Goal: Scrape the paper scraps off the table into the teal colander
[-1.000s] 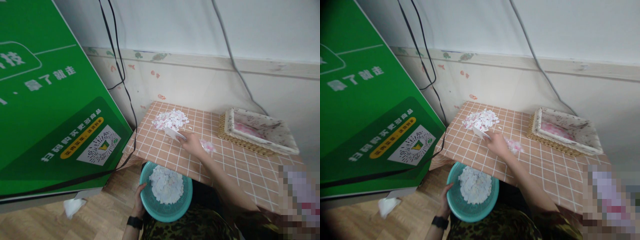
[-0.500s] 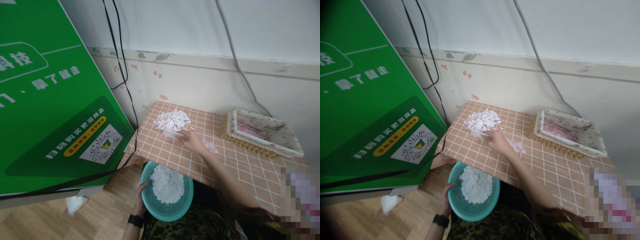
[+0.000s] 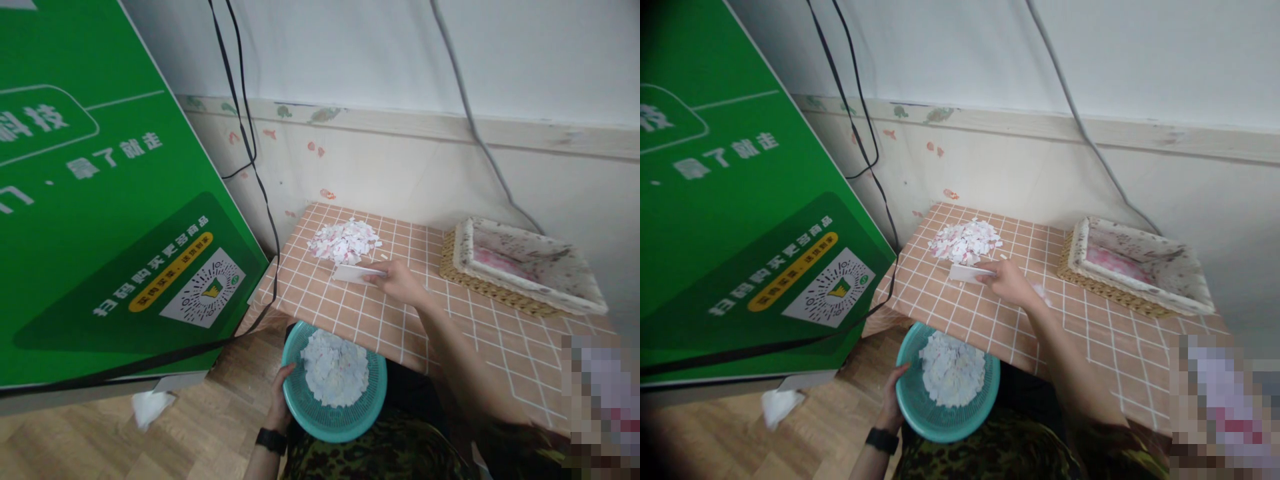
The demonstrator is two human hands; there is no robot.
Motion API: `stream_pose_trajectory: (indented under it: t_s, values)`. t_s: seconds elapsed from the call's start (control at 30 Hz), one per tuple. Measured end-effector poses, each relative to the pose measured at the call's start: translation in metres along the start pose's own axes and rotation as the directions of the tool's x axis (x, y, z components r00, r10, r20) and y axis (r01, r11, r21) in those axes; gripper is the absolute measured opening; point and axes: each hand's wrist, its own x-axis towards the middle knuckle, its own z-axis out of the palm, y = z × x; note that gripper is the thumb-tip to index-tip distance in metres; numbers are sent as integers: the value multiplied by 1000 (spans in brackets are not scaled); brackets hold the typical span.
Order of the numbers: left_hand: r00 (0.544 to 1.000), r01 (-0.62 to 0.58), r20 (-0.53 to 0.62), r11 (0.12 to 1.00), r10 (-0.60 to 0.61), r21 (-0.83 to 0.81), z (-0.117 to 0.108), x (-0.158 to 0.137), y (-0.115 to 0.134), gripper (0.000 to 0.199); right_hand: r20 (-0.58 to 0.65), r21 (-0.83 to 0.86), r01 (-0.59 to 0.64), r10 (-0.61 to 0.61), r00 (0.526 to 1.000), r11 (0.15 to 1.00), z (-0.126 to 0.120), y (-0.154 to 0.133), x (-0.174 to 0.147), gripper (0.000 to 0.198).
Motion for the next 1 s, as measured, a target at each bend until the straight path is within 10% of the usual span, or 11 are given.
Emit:
stream_pose_trajectory:
  t_s: [0.73, 1.0]
  values:
    - [1000, -15, -12, 1000, 15, 1, 2, -2, 1, 23, 104, -68, 84, -77, 992, 994, -6, -10, -5, 23]
    - [995, -77, -57, 997, 78, 26, 0, 2, -1, 17, 57, -319, 373, -375, 925, 871, 82, -71, -41, 47]
